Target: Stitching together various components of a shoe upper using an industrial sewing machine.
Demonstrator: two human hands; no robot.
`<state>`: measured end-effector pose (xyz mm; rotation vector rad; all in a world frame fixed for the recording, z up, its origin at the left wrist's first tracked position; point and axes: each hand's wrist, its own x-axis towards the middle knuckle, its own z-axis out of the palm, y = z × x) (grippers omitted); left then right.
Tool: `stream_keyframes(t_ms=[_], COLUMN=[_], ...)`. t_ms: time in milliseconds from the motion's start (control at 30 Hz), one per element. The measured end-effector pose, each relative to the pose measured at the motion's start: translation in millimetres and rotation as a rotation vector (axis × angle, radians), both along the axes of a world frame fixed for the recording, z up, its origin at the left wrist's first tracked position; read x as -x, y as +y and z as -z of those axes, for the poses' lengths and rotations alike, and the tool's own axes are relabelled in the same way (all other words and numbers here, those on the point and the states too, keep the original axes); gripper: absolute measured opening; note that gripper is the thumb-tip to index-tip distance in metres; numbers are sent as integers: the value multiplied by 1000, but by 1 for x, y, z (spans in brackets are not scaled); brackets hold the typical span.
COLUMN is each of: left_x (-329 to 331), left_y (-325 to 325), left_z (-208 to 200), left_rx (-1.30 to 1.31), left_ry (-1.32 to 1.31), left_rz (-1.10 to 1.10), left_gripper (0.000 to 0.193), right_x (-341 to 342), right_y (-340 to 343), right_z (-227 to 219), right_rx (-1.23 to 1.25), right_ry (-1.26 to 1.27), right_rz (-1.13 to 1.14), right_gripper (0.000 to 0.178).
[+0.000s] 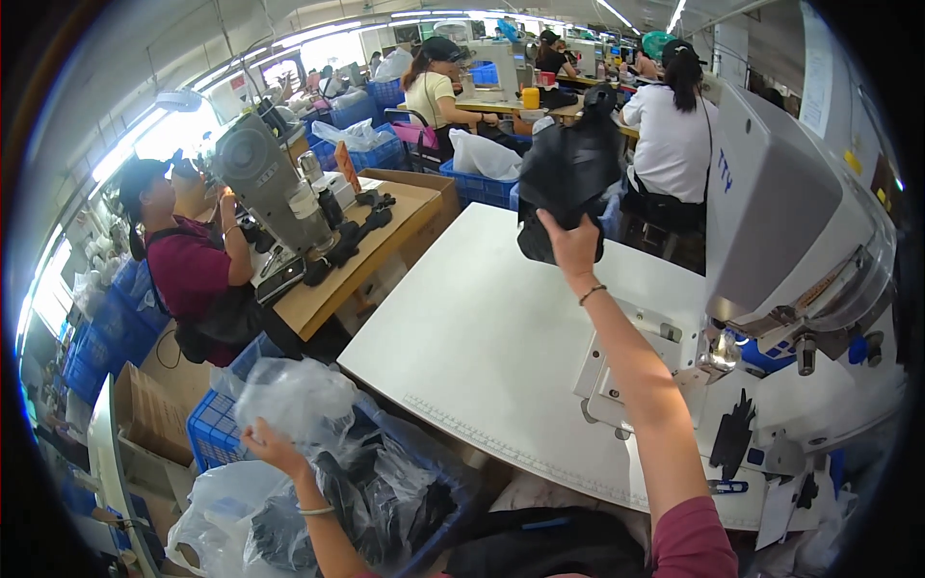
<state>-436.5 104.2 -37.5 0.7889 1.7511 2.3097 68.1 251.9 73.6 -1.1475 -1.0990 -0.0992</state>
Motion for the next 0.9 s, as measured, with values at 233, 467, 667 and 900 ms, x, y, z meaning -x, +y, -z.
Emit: stream_keyframes(t_ms=[233,467,667,900], left_x=[-87,-190,-204,-175], left_y=[-21,-14,5,20], left_z=[-89,-103,-95,-94], left_rx=[-210,-91,117,177], left_ry=[287,1221,1022,886], left_rz=[165,1097,970,794], left_gripper=[25,49,62,45], right_x=[12,10,3,-2], right_y=[15,3,1,-1], right_z=[-41,-48,-59,-64], right_rx=[-119,-115,-154,-111], right_ry=[579,-160,-271,-94], right_rz=[-352,-91,-78,-64], right_gripper=[47,34,33,37])
